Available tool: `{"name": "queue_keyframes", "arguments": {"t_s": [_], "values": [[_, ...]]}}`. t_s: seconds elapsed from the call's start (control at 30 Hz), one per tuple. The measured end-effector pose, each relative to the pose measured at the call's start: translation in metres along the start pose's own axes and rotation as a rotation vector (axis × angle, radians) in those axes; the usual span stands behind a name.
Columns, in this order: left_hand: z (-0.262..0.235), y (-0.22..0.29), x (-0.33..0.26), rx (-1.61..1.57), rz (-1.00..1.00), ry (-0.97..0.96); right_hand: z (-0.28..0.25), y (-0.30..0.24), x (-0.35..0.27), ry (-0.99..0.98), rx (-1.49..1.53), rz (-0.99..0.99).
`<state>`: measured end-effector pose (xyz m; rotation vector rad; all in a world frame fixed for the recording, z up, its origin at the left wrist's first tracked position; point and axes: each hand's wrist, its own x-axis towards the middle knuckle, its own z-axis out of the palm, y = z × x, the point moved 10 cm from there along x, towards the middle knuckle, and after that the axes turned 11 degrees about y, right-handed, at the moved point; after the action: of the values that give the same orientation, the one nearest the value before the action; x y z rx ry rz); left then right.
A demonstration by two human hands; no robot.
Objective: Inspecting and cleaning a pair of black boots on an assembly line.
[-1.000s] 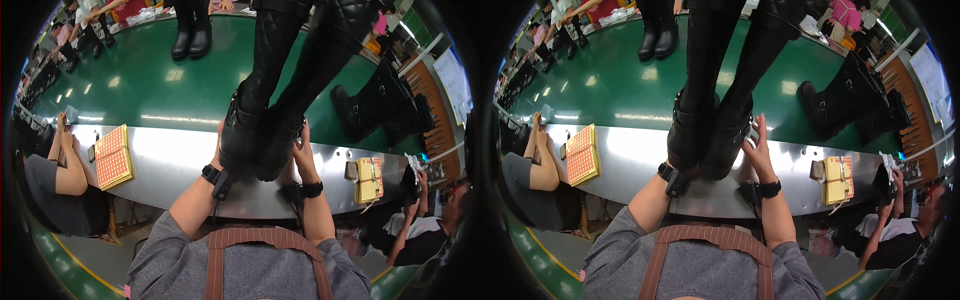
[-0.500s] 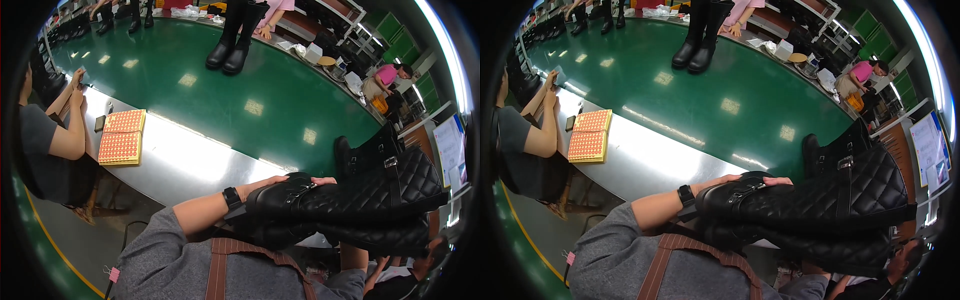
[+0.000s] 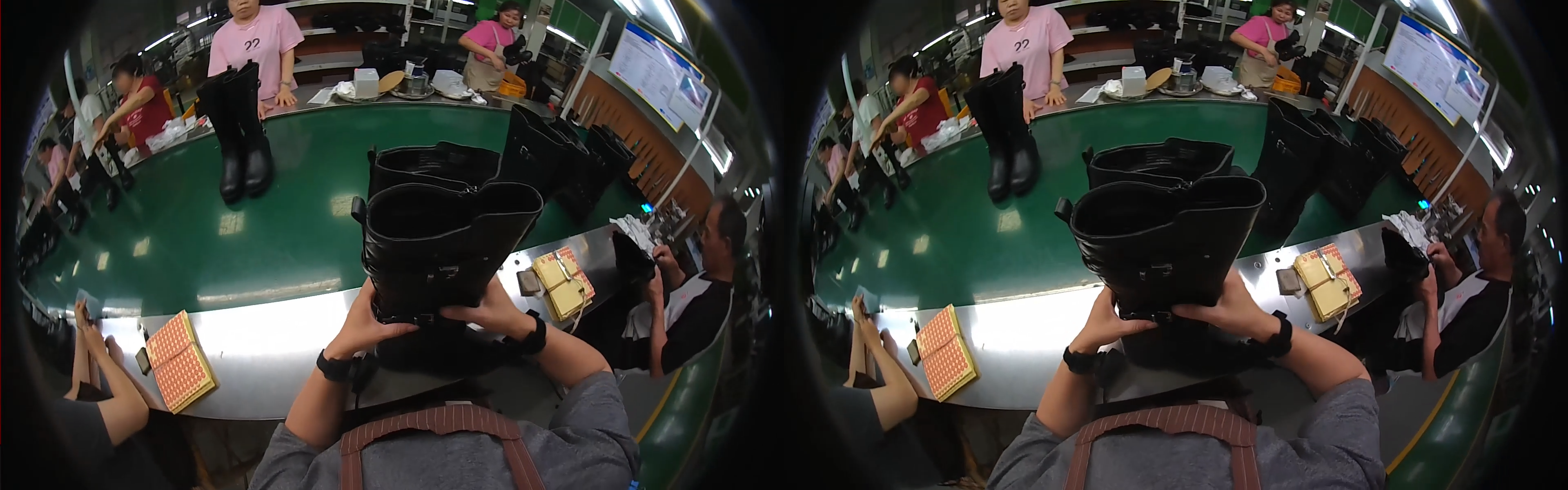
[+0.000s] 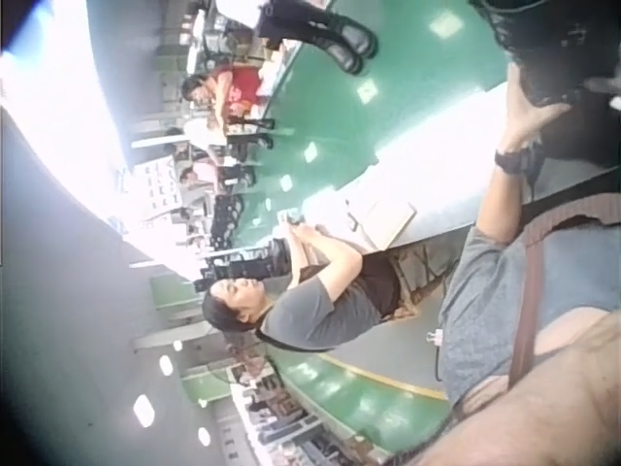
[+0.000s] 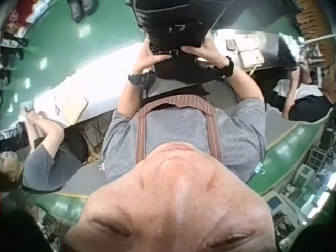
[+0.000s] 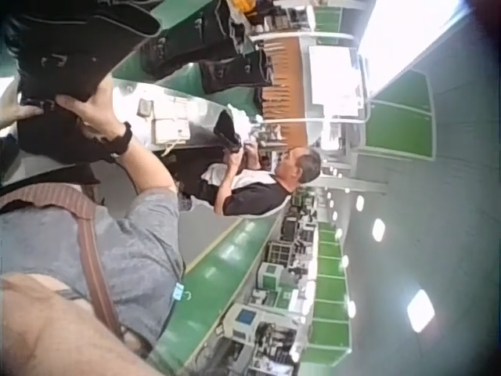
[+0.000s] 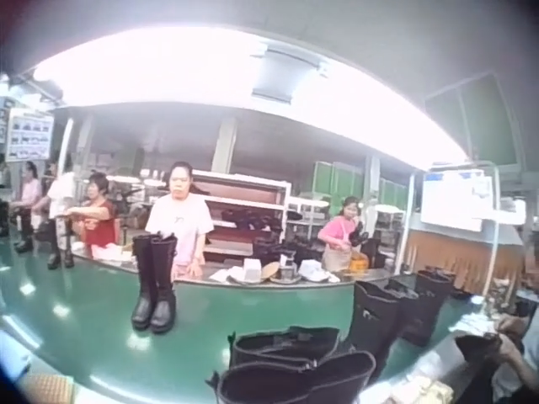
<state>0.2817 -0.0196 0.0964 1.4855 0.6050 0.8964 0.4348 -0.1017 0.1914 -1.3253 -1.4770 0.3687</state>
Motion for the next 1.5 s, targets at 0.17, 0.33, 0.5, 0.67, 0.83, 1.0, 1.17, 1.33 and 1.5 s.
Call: {"name": "queue_keyframes", "arguments": {"t_s": [0.17,0.33,0.5,0.67,0.83,1.0,1.17,1.33,1.5], "values": [[0.004,0.007,-0.001,-0.02,0.111,-0.05,-0.09,-0.113,0.037,0.232,-0.167,-0.635],[0.002,0.006,-0.003,0.018,0.184,-0.061,-0.059,-0.132,0.064,-0.416,-0.47,-0.507],[-0.003,0.025,-0.012,0.117,0.442,-0.05,-0.05,-0.15,0.076,-0.378,-0.718,-0.575],[0.007,0.011,-0.008,-0.129,0.314,-0.168,-0.043,-0.141,0.08,-0.57,-0.654,-0.8],[0.001,0.014,-0.007,-0.078,0.369,-0.089,-0.046,-0.1,0.094,-0.707,-0.81,-0.563],[-0.024,0.001,0.004,-0.073,0.251,0.113,-0.037,-0.124,0.127,-0.332,-0.696,-0.691],[-0.077,-0.016,0.008,-0.359,0.109,0.453,-0.024,-0.097,0.235,-0.3,-0.7,-0.35],[-0.106,-0.047,0.001,-0.571,-0.109,0.748,-0.018,-0.096,0.345,-0.051,-1.106,-0.379],[-0.095,-0.062,0.002,-0.571,-0.216,0.717,-0.003,-0.066,0.41,0.257,-1.176,-0.333]]}}
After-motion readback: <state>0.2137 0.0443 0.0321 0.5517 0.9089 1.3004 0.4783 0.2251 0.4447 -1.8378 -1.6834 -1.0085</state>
